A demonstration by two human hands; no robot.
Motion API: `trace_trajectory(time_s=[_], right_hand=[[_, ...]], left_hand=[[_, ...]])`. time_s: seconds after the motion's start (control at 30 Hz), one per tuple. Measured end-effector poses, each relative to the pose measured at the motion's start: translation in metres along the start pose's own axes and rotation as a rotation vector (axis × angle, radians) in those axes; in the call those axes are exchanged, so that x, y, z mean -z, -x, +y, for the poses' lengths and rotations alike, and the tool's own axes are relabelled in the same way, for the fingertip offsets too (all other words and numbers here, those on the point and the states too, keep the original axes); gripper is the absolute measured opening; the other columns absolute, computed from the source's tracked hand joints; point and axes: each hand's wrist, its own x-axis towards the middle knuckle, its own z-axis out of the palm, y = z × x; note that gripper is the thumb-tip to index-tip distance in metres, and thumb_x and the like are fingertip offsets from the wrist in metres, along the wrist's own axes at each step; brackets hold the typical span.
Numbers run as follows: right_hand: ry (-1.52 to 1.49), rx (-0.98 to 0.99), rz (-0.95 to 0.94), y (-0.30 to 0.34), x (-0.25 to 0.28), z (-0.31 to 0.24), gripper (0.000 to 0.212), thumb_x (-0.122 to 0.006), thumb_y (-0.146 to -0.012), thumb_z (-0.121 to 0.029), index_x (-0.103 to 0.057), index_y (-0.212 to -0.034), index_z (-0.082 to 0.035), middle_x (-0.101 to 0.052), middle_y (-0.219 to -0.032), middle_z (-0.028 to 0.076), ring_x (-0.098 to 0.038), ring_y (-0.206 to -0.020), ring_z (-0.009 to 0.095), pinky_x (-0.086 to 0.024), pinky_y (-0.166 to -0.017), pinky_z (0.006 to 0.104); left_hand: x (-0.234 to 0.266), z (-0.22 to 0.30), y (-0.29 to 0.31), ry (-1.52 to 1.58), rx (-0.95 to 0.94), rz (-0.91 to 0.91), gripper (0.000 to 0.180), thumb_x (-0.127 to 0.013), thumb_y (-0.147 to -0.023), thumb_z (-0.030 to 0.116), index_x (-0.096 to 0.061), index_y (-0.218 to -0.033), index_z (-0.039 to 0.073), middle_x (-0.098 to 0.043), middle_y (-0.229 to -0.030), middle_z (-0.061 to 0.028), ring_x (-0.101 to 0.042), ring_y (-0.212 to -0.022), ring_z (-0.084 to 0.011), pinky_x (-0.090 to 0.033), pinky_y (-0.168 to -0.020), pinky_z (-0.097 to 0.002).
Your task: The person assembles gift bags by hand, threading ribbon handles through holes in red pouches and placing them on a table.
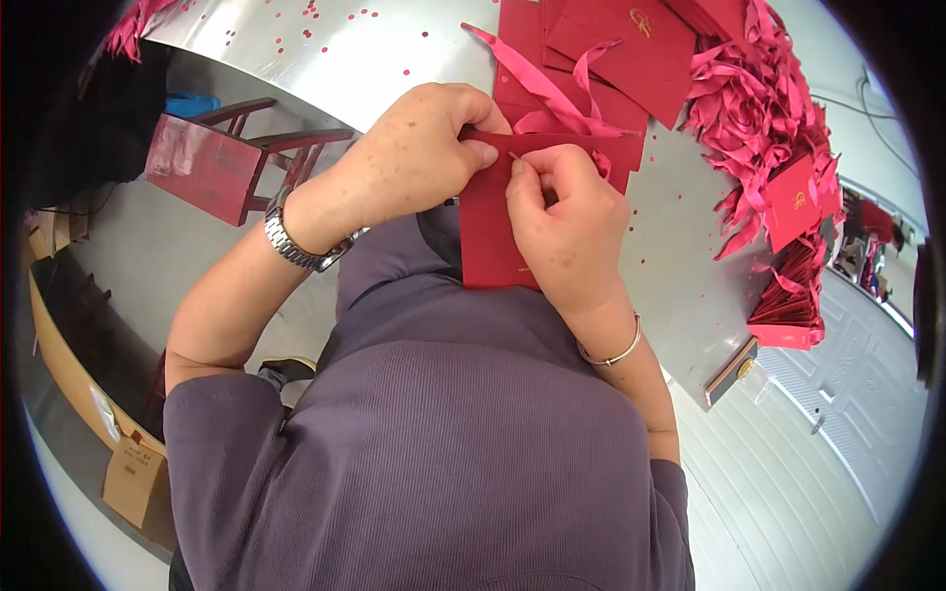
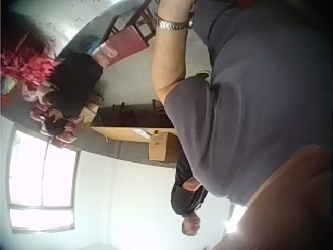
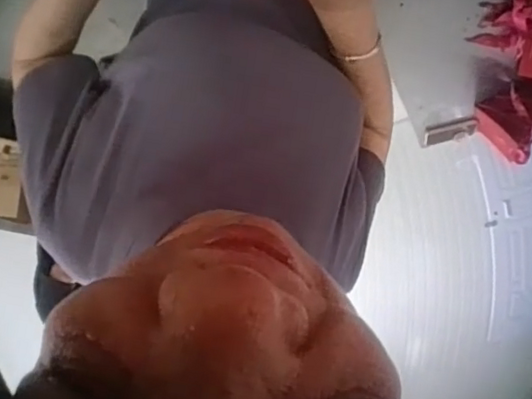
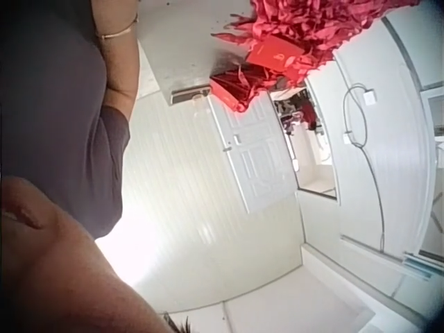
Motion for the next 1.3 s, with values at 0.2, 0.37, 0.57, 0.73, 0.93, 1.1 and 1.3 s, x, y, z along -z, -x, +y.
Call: trace_trajectory(time_s=[0.2, 0.37, 0.57, 0.73, 0.93, 1.1, 1.3], right_hand=[[0.374, 0.153, -0.054, -0.006, -0.002, -0.012, 0.019, -0.064, -0.081, -0.008, -0.048, -0.071, -0.005, -0.055, -0.055, 0.009, -0.059, -0.049, 0.026, -0.047, -0.045, 0.0388], [0.320, 0.131, -0.072, -0.012, -0.004, -0.008, 0.019, -0.062, -0.081, -0.010, -0.048, -0.070, -0.004, -0.055, -0.054, 0.012, -0.061, -0.050, 0.029, -0.048, -0.046, 0.0393], [0.538, 0.082, -0.104, -0.002, -0.003, -0.016, 0.011, -0.065, -0.082, -0.009, -0.060, -0.077, -0.001, -0.063, -0.062, 0.014, -0.063, -0.054, 0.030, -0.049, -0.053, 0.0383], [0.024, -0.174, -0.058, -0.006, 0.003, -0.003, 0.009, -0.064, -0.082, -0.008, -0.061, -0.078, -0.001, -0.064, -0.064, 0.015, -0.064, -0.057, 0.027, -0.050, -0.054, 0.0363], [-0.144, -0.239, -0.109, -0.006, 0.016, 0.001, 0.008, -0.066, -0.081, -0.010, -0.063, -0.080, -0.002, -0.064, -0.066, 0.012, -0.064, -0.057, 0.027, -0.049, -0.055, 0.0360], [-0.106, -0.203, -0.178, -0.003, 0.021, 0.000, 0.008, -0.064, -0.089, -0.006, -0.063, -0.090, 0.001, -0.067, -0.074, 0.005, -0.062, -0.066, 0.008, -0.049, -0.061, 0.0244], [-0.054, -0.042, -0.031, -0.001, 0.011, -0.002, 0.006, -0.065, -0.083, -0.006, -0.060, -0.079, -0.006, -0.062, -0.067, 0.008, -0.061, -0.054, 0.023, -0.047, -0.051, 0.0325]], left_hand=[[-0.004, -0.004, 0.002, -0.033, -0.097, 0.068, 0.014, -0.063, -0.081, -0.001, -0.063, -0.095, -0.004, -0.066, -0.088, -0.0118, -0.063, -0.080, -0.0199, -0.051, -0.075, -0.0307], [-0.007, -0.003, 0.002, -0.140, -0.169, 0.131, 0.013, -0.064, -0.080, 0.000, -0.064, -0.093, -0.004, -0.066, -0.088, -0.0152, -0.065, -0.081, -0.0254, -0.051, -0.074, -0.0331], [-0.013, 0.004, 0.003, -0.224, -0.239, 0.168, 0.015, -0.065, -0.078, 0.002, -0.064, -0.092, -0.004, -0.065, -0.085, -0.0176, -0.065, -0.079, -0.0308, -0.051, -0.072, -0.0358], [-0.015, -0.006, 0.003, -0.145, -0.260, 0.191, 0.016, -0.064, -0.080, 0.002, -0.065, -0.095, -0.004, -0.067, -0.083, -0.0157, -0.064, -0.072, -0.0260, -0.051, -0.069, -0.0343], [-0.007, -0.005, -0.002, 0.200, 0.042, 0.028, 0.017, -0.058, -0.088, 0.002, -0.066, -0.103, -0.003, -0.065, -0.082, -0.0017, -0.057, -0.070, -0.0071, -0.049, -0.065, -0.0254], [0.000, 0.002, -0.001, 0.167, 0.077, 0.003, 0.018, -0.057, -0.089, 0.002, -0.067, -0.105, -0.002, -0.064, -0.083, -0.0005, -0.058, -0.072, -0.0070, -0.050, -0.066, -0.0241], [0.005, 0.007, -0.002, 0.175, 0.135, -0.028, 0.024, -0.058, -0.084, 0.006, -0.068, -0.104, -0.004, -0.070, -0.089, -0.0146, -0.066, -0.081, -0.0195, -0.051, -0.076, -0.0306]])
